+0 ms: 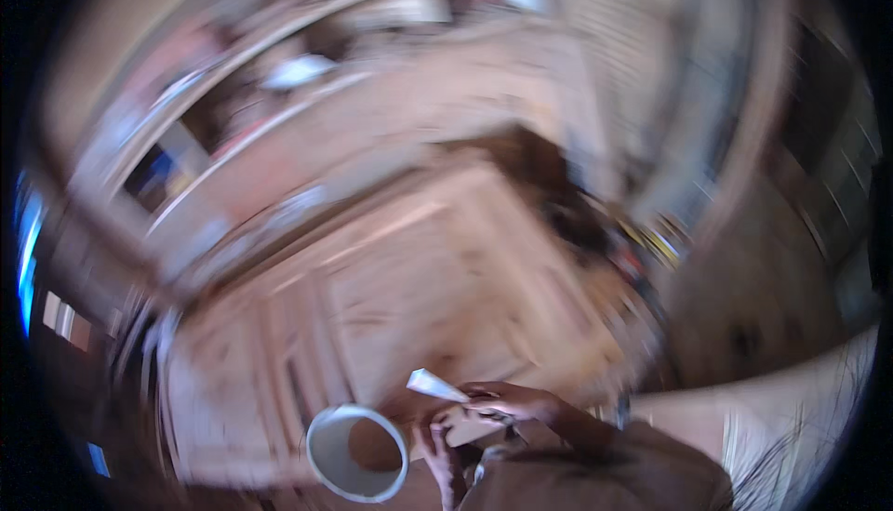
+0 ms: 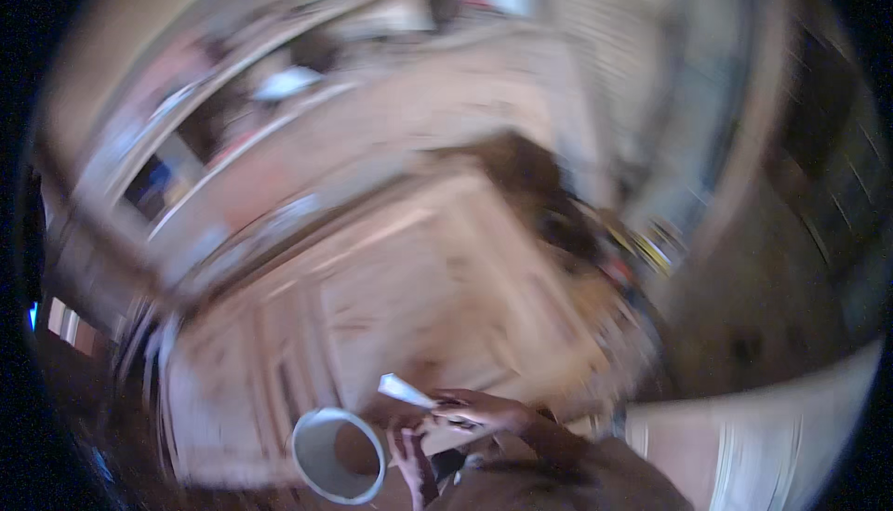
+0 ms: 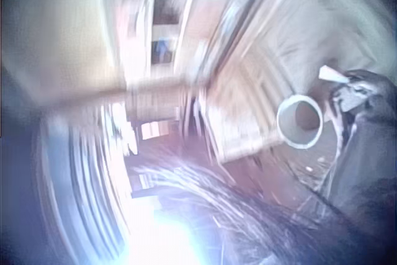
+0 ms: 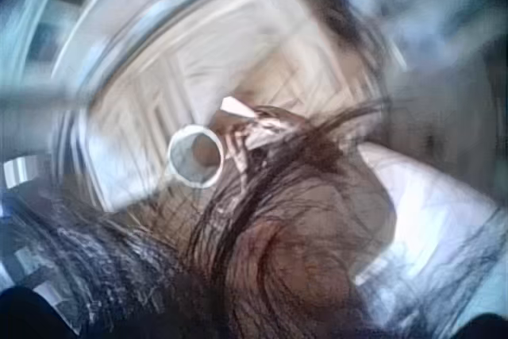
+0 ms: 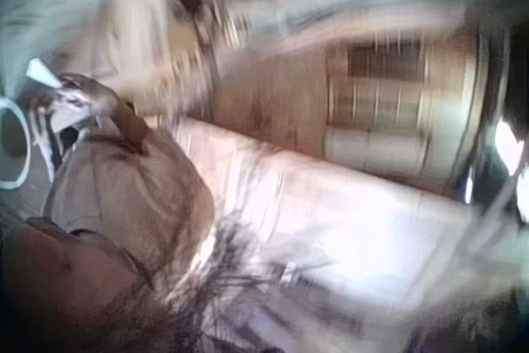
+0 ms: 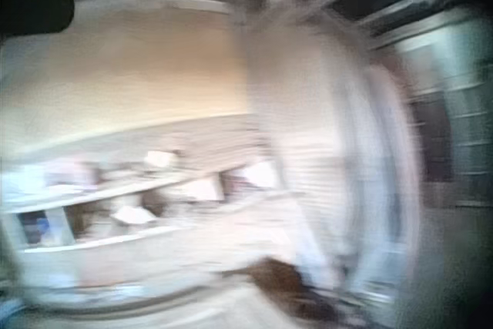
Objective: The person applies a liquid substance from a small bottle into cracks on a large wooden door and spreads it with a putty knife.
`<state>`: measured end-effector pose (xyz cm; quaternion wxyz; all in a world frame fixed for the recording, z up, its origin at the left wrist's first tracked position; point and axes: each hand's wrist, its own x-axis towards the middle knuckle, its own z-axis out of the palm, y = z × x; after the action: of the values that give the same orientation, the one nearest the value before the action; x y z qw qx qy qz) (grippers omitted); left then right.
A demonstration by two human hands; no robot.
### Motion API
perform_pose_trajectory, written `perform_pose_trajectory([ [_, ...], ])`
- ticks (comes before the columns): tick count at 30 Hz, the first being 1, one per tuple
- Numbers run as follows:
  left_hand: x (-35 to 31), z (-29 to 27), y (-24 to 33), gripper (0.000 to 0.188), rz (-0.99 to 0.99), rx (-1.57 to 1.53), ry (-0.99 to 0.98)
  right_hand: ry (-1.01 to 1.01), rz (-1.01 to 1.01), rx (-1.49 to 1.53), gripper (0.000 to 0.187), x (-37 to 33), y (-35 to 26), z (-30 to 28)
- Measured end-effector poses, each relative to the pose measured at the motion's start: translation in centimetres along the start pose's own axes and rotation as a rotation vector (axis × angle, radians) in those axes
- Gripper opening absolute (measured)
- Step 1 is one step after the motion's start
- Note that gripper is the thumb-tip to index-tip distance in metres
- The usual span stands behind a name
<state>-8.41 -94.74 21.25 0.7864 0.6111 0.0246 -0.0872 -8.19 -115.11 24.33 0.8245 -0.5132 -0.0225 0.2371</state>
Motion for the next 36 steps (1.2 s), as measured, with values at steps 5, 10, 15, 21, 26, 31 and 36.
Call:
perform_pose_trajectory([
  [5,3.7,-0.5,-0.4,0.041,-0.301,-0.245,-0.471,0.217,-0.067,-0.023,0.04,-8.9,5.2,2.3],
  [10,2.2,-5.9,-5.6,0.042,-0.548,0.112,-0.778,0.583,-0.274,0.052,0.043,-13.7,16.2,11.2],
  [15,-0.4,-9.4,-6.4,0.044,-0.597,0.281,-1.045,0.745,-0.233,0.024,0.037,-15.5,18.4,21.2],
  [21,-3.6,-6.9,-4.6,0.035,-0.449,0.213,-1.303,1.06,-0.355,-0.099,0.037,-14.2,23.9,25.6],
  [26,-3.0,-6.4,-4.7,0.026,-0.765,0.075,-1.316,1.165,-0.374,-0.244,0.037,-14.7,26.0,28.2],
  [31,-7.1,-8.2,-3.2,0.023,-0.759,0.195,-1.232,1.236,-0.317,-0.21,0.038,-16.6,27.3,33.2],
  [36,-10.6,-13.7,-1.9,0.014,-0.708,0.411,-1.315,1.201,-0.296,-0.093,0.039,-18.3,28.9,39.6],
])
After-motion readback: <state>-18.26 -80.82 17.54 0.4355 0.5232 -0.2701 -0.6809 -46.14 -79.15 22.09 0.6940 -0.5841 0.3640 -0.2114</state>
